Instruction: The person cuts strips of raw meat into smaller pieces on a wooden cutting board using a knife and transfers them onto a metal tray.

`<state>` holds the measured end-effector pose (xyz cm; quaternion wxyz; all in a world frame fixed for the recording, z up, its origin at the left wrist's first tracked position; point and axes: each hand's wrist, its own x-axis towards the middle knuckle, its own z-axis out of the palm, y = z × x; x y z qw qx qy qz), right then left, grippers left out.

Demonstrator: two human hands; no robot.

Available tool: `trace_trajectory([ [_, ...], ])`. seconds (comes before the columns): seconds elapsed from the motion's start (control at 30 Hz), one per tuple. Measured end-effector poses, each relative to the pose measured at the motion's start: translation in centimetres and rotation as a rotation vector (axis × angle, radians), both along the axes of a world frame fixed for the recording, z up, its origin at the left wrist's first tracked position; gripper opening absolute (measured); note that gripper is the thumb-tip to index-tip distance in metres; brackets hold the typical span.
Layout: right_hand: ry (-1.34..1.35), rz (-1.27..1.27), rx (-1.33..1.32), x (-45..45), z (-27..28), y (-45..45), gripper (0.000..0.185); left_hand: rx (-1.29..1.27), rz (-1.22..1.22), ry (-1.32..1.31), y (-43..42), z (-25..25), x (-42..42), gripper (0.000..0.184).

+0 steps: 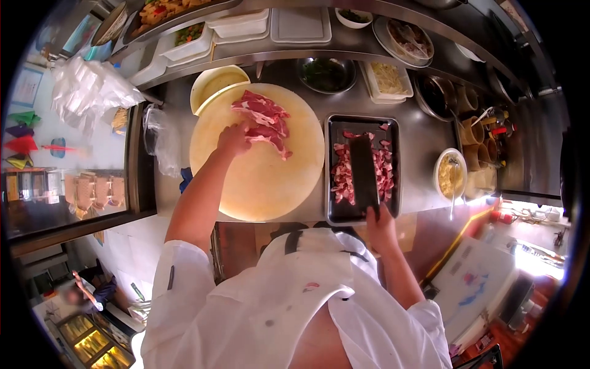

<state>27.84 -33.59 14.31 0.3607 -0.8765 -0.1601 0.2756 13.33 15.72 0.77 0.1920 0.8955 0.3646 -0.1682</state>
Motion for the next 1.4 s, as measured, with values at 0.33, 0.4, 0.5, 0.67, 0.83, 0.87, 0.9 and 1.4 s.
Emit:
trace_trajectory([
  [0.33,-0.001,0.140,0.030,-2.1,-2.2,3.4,0.026,-0.286,0.297,-0.467,-7.1,-0.2,-4.7,0.042],
  [0.4,-0.040,0.161,0.020,-2.9,-2.2,3.7,0.027,-0.594,0.553,-0.655,-7.7,1.1,-5.6,0.039],
  [0.5,-0.057,0.179,0.004,-3.8,-2.3,3.9,0.030,-0.827,0.539,-0.981,-7.3,3.3,-8.2,0.029],
  [0.67,0.077,0.168,-0.047,-5.2,-2.0,4.6,0.030,-0.303,0.126,-1.066,-10.4,15.7,-9.1,0.032],
  [0.83,0.083,0.207,-0.056,-5.6,-1.9,5.7,0.028,0.046,-0.132,-0.918,-16.5,8.8,-9.2,0.028],
  [0.87,0.067,0.222,-0.055,-5.6,-1.7,6.1,0.028,0.029,-0.102,-0.916,-18.1,6.0,-10.2,0.026],
  [0.9,0.086,0.209,-0.059,-5.6,-1.7,6.4,0.028,-0.006,-0.111,-0.713,-19.7,5.0,-11.4,0.030],
  [1.4,-0.068,0.514,-0.170,-4.0,-3.6,6.7,0.029,0.327,-0.007,-0.636,-11.2,2.2,-18.7,0.035],
])
